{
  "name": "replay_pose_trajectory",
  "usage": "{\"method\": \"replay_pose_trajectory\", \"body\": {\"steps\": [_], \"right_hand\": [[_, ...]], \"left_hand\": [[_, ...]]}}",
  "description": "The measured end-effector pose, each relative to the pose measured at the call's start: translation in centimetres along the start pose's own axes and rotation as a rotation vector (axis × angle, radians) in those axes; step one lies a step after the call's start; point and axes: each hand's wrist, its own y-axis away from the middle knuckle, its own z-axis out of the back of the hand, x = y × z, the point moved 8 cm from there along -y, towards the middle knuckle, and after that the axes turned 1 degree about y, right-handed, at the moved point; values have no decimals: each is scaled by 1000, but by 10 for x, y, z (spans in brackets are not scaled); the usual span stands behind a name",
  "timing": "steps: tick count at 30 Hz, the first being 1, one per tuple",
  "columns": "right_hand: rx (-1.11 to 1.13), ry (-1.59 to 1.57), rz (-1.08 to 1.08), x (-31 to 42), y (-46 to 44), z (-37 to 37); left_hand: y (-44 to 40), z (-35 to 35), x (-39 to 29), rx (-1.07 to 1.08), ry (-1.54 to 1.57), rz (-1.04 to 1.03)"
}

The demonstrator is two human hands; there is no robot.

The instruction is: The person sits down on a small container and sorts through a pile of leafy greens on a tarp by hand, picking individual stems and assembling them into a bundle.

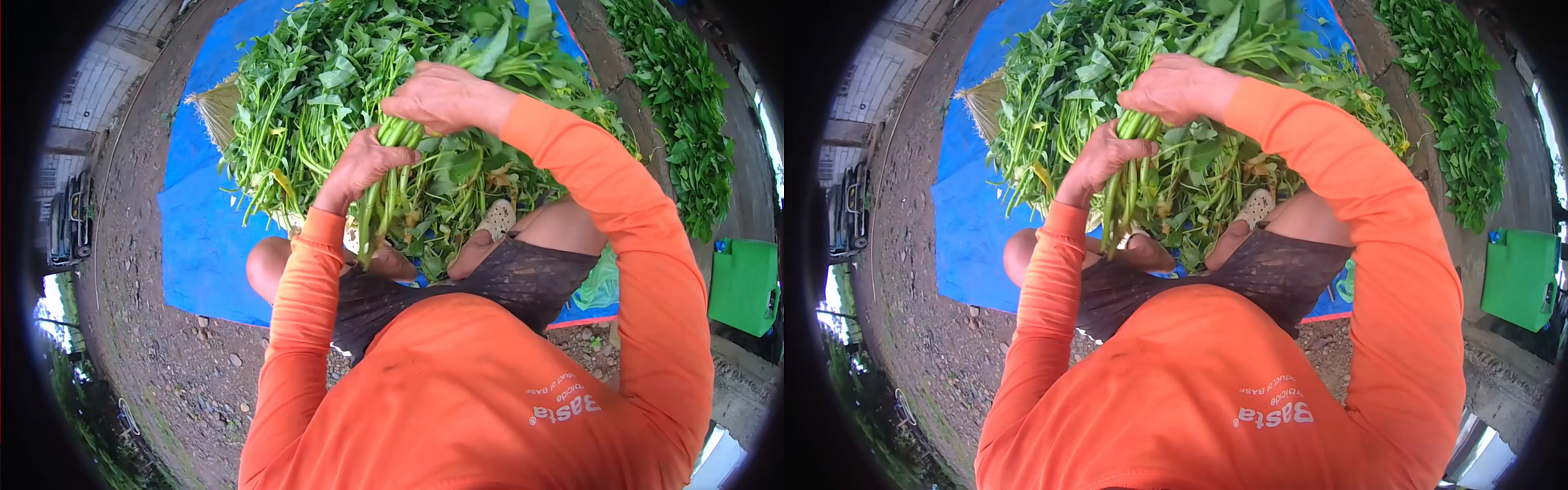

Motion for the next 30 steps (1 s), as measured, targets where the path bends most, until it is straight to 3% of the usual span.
{"method": "replay_pose_trajectory", "body": {"steps": [1, 2, 5, 7, 9, 11, 13, 17, 21, 25, 30], "right_hand": [[-90, 119, 23, 1, -3, -7], [-385, 222, -44, 6, -2, -2], [-632, -33, -298, 37, 14, 36], [-470, -572, -591, 38, 36, 13], [-212, -891, -769, 55, 55, -71], [-456, -1134, -668, 85, 63, -147], [-356, -1389, -774, 95, 70, -187], [-420, -1293, -792, 82, 85, -176], [-452, -1682, -928, 66, 106, -163], [-547, -1609, -730, 71, 95, -130], [-471, -1415, -744, 94, 77, -180]], "left_hand": [[-1, -3, 19, -20, 105, 39], [-2, -5, 37, -46, 212, 78], [1, 9, 75, -243, 543, 181], [10, 14, 83, -271, 620, 118], [1, 24, 117, -271, 645, 140], [4, 21, 130, -279, 719, 172], [8, 17, 137, -319, 724, 208], [8, 19, 153, -397, 696, 194], [10, 17, 153, -385, 611, 258], [9, 17, 157, -425, 627, 194], [7, 5, 155, -396, 714, 154]]}}
